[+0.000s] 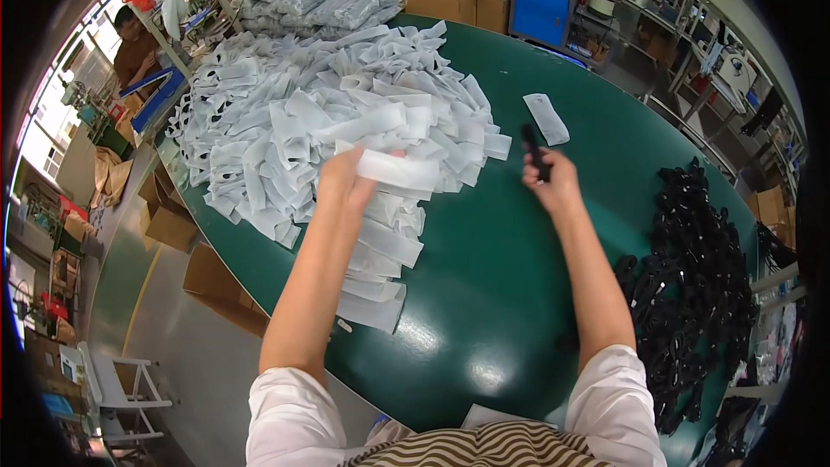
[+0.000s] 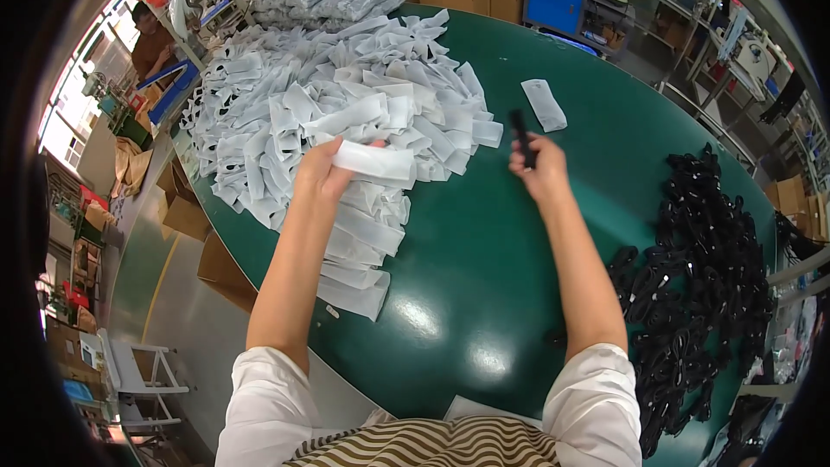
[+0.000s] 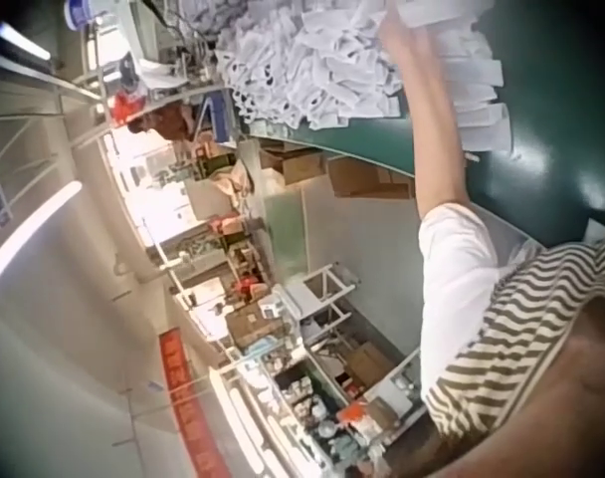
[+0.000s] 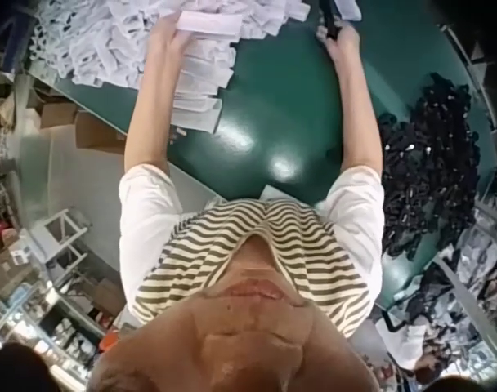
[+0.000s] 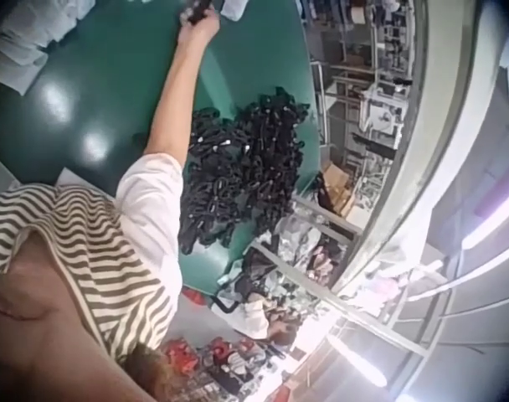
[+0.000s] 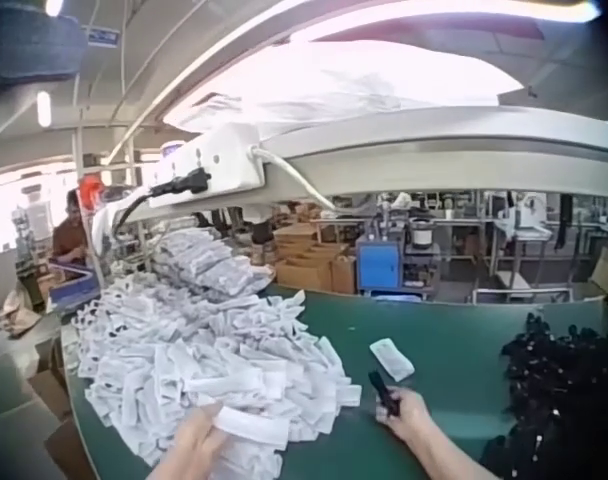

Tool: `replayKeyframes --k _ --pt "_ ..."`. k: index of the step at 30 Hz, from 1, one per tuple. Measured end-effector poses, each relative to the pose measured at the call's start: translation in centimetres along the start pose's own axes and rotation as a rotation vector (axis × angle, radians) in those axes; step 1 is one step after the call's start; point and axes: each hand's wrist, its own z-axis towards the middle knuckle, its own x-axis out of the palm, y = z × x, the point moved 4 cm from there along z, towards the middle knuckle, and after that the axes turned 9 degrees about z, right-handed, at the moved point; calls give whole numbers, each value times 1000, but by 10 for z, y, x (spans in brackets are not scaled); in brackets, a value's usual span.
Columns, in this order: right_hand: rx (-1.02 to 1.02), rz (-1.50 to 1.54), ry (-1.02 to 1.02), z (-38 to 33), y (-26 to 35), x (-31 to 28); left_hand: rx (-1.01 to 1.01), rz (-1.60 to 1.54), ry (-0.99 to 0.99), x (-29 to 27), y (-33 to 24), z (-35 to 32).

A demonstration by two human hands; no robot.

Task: Packing black cables into small white plastic bags at a production line station.

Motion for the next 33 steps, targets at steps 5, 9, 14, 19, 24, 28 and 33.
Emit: replayKeyframes --k 5,9,14,19,24,28,33 --pt "-395 -484 -203 53 68 -23 -92 -30 -21 -12 -2 -51" --pt "-785 -1300 -396 70 75 -7 -2 270 187 -31 0 -106" --pt "-847 -1834 -365 74 57 -4 526 1024 14 -75 10 -158" --pt "-641 -1684 -432 96 59 -28 913 1861 42 -97 50 -186" --pt "-811 -1387 -196 76 58 49 737 2005 135 -112 65 -161" --pt "-1088 -1332 148 23 9 185 713 2025 189 -118 59 -142" --pt "-997 -1487 495 22 -62 227 794 1979 231 -120 58 -121"
